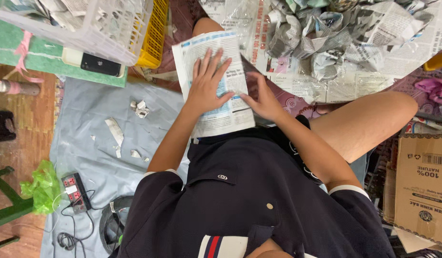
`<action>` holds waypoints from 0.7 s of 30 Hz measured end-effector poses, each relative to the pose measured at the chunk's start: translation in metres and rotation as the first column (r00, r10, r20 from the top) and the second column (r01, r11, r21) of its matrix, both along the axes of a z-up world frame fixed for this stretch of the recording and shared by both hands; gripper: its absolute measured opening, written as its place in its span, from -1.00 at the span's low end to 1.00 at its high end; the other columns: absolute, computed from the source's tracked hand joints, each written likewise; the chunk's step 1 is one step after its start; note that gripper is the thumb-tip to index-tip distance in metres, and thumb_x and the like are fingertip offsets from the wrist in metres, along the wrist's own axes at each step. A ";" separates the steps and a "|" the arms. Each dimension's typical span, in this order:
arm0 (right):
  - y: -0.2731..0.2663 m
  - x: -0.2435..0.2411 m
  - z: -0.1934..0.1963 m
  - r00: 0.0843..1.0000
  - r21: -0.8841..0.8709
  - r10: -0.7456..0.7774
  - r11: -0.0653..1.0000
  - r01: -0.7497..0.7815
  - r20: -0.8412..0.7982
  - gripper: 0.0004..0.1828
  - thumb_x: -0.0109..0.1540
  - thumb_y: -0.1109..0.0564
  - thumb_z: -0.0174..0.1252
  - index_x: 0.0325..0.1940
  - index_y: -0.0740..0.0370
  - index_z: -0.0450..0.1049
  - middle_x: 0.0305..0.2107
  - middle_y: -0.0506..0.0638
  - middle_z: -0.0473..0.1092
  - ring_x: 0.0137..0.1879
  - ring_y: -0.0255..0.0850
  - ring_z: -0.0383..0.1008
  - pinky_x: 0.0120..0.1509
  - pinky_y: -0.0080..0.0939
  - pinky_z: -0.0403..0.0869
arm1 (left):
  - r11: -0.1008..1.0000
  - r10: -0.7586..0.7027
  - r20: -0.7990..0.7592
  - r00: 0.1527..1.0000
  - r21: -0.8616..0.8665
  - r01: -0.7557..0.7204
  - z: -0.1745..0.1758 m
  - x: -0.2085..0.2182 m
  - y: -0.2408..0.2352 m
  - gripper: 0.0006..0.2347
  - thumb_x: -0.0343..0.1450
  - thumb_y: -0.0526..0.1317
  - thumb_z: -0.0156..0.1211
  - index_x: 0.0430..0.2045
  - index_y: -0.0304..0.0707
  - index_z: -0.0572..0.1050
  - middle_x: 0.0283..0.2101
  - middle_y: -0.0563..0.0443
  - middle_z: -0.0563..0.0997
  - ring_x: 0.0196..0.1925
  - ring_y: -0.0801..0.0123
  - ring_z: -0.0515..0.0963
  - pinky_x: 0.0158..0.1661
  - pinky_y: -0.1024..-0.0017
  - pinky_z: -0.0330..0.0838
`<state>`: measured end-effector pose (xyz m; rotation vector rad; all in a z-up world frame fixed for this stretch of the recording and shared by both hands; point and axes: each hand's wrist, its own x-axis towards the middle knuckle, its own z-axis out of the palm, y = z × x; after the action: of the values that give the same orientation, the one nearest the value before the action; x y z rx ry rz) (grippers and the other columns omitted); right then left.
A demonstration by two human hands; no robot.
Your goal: The person sits on the floor and repeatedly wraps small objects with newspaper sheets. They pick up a newspaper sheet, place an object on it, fold the paper around the object, and set the wrapped bundle aside. The process is repeated with multiple objects and sheets.
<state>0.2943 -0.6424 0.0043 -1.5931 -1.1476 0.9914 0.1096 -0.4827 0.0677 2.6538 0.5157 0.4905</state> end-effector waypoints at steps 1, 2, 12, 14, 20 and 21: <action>0.002 -0.004 -0.002 0.991 0.113 -0.010 0.994 -0.005 0.135 -0.18 0.30 0.06 0.30 0.50 0.21 -0.01 0.21 0.27 0.26 0.28 0.04 0.40 0.31 -0.01 0.47 | 0.999 -0.052 -0.019 0.998 0.007 0.052 0.000 0.000 0.004 -0.23 0.31 0.08 0.44 0.43 -0.07 0.24 0.55 -0.15 0.05 0.60 -0.13 -0.04 0.45 -0.22 -0.16; 0.005 -0.008 -0.004 0.963 0.223 -0.032 0.974 -0.029 0.266 -0.15 0.31 0.05 0.34 0.52 0.20 -0.02 0.28 0.30 0.17 0.39 0.12 0.29 0.43 0.06 0.39 | 0.998 -0.057 -0.013 0.998 -0.012 0.057 0.000 0.002 0.007 -0.24 0.33 0.06 0.43 0.44 -0.08 0.23 0.56 -0.15 0.05 0.61 -0.11 -0.03 0.46 -0.21 -0.16; 0.033 0.024 -0.012 0.752 0.305 0.051 0.894 -0.327 0.657 0.10 -0.04 -0.22 0.51 0.46 0.07 0.14 0.39 0.41 -0.06 0.46 0.42 0.05 0.50 0.36 0.19 | 0.990 0.098 -0.013 0.995 -0.100 -0.099 -0.005 0.020 0.020 -0.32 0.37 -0.04 0.34 0.44 -0.10 0.24 0.57 -0.23 -0.01 0.62 -0.11 -0.05 0.46 -0.21 -0.19; 0.047 0.043 -0.004 0.729 0.288 0.074 0.887 -0.359 0.681 0.09 -0.03 -0.26 0.51 0.45 0.06 0.16 0.41 0.38 -0.06 0.47 0.40 0.04 0.53 0.36 0.17 | 0.986 0.112 -0.017 0.994 -0.123 -0.113 -0.005 0.024 0.021 -0.33 0.37 -0.03 0.34 0.42 -0.07 0.25 0.56 -0.24 -0.02 0.61 -0.12 -0.04 0.46 -0.21 -0.18; 0.112 0.088 0.041 0.730 0.362 -0.006 0.871 -0.332 0.684 -0.13 0.20 -0.08 0.46 0.45 0.13 0.17 0.44 0.29 -0.04 0.50 0.33 0.06 0.59 0.33 0.14 | 0.974 0.147 -0.037 0.988 -0.169 -0.151 0.000 0.031 0.016 -0.38 0.36 -0.03 0.32 0.38 -0.02 0.30 0.56 -0.22 0.03 0.60 -0.10 0.02 0.45 -0.21 -0.15; 0.128 0.091 0.049 0.723 0.386 -0.050 0.869 -0.308 0.689 -0.19 0.29 -0.02 0.44 0.49 0.16 0.15 0.46 0.26 -0.04 0.53 0.30 0.07 0.62 0.34 0.13 | 0.972 0.156 -0.037 0.987 -0.170 -0.160 0.001 0.032 0.016 -0.38 0.37 -0.03 0.32 0.37 -0.03 0.31 0.56 -0.21 0.04 0.60 -0.09 0.04 0.44 -0.21 -0.14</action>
<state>0.3854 -0.5142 0.0529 -1.4899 -1.8690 0.1091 0.1420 -0.4665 0.0684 2.4675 0.7460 0.4392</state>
